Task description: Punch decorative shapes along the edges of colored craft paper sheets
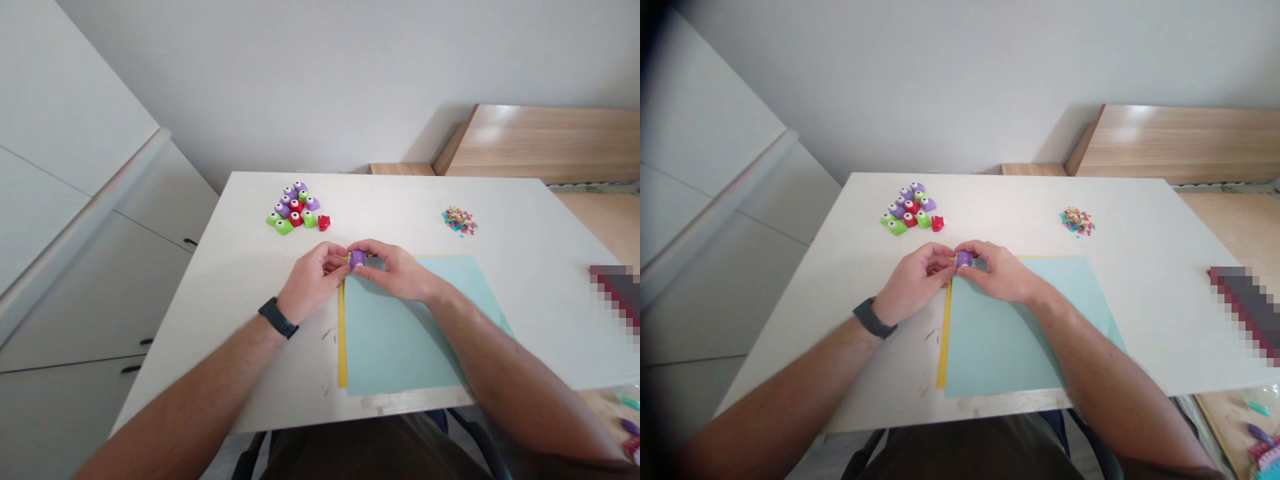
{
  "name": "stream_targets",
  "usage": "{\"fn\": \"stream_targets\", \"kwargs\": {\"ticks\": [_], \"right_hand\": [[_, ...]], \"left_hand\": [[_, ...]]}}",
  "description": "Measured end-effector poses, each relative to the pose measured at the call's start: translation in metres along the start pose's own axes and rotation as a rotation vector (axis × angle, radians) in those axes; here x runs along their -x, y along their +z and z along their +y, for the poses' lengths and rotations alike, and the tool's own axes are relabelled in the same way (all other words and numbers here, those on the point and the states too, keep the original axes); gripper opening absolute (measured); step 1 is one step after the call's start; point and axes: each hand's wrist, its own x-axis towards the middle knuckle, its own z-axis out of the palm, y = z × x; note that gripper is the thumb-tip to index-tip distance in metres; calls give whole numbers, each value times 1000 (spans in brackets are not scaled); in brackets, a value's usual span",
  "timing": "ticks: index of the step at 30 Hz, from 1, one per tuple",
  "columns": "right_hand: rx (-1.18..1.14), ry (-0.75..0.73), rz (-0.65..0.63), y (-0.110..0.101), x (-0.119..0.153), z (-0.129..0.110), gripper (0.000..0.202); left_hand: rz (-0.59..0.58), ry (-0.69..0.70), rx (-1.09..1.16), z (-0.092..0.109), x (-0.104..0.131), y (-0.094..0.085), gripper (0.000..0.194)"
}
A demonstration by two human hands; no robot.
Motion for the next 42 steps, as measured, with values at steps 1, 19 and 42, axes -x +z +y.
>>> {"fn": "stream_targets", "kwargs": {"ticks": [1, 19, 42], "right_hand": [[-1, -1, -3, 0, 0, 0, 34], [-11, 13, 6, 0, 0, 0, 33], [38, 60, 63, 7, -2, -2, 26]], "left_hand": [[3, -3, 2, 0, 0, 0, 30], [-1, -2, 10, -5, -1, 1, 35], [22, 19, -25, -4, -1, 1, 29]]}}
